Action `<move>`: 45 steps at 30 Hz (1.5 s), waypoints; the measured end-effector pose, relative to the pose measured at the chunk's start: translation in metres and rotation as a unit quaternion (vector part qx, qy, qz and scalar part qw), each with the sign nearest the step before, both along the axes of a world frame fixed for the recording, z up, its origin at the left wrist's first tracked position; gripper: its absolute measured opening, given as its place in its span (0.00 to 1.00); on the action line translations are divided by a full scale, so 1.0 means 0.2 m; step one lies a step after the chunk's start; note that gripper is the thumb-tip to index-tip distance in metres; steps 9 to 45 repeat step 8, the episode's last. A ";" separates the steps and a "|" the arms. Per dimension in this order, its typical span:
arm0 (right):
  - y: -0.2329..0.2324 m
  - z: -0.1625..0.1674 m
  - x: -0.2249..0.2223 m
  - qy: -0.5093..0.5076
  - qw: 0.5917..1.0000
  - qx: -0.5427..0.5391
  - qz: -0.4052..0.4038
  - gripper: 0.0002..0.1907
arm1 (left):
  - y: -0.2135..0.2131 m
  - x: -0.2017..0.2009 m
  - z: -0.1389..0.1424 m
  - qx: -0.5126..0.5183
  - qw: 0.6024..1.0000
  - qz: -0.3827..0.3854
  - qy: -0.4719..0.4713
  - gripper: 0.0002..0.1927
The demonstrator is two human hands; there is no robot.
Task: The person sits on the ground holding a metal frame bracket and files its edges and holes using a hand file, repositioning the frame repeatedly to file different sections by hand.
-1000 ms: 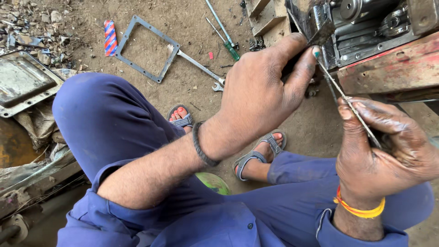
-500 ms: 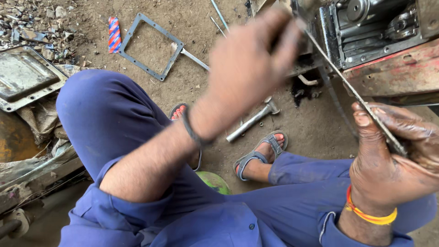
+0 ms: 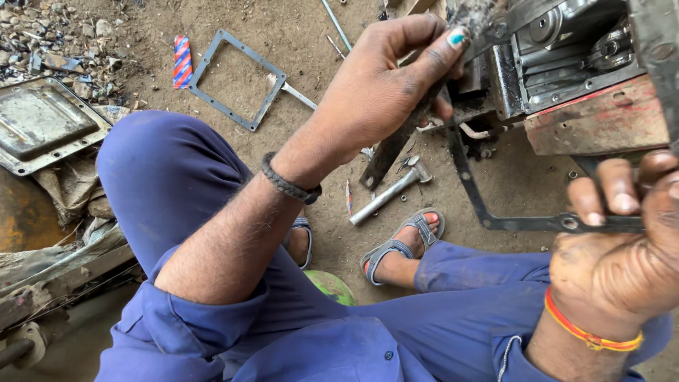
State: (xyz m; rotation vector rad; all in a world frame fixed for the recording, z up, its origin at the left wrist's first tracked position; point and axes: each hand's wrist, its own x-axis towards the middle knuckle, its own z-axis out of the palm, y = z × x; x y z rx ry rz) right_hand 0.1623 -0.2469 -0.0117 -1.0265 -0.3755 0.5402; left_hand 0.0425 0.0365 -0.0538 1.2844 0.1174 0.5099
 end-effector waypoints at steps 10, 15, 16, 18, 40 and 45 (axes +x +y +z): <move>0.17 0.18 -0.07 -0.126 0.973 -0.108 0.159 0.18 | 0.06 -0.03 0.05 0.097 0.994 0.054 0.019 0.14; 0.17 0.18 -0.07 -0.126 0.973 -0.108 0.159 0.18 | 0.06 -0.03 0.05 0.097 0.994 0.054 0.019 0.14; 0.17 0.18 -0.07 -0.126 0.973 -0.108 0.159 0.18 | 0.06 -0.03 0.05 0.097 0.994 0.054 0.019 0.14; 0.17 0.18 -0.07 -0.126 0.973 -0.108 0.159 0.18 | 0.06 -0.03 0.05 0.097 0.994 0.054 0.019 0.14; 0.17 0.18 -0.07 -0.126 0.973 -0.108 0.159 0.18 | 0.06 -0.03 0.05 0.097 0.994 0.054 0.019 0.14; 0.17 0.18 -0.07 -0.126 0.973 -0.108 0.159 0.18 | 0.06 -0.03 0.05 0.097 0.994 0.054 0.019 0.14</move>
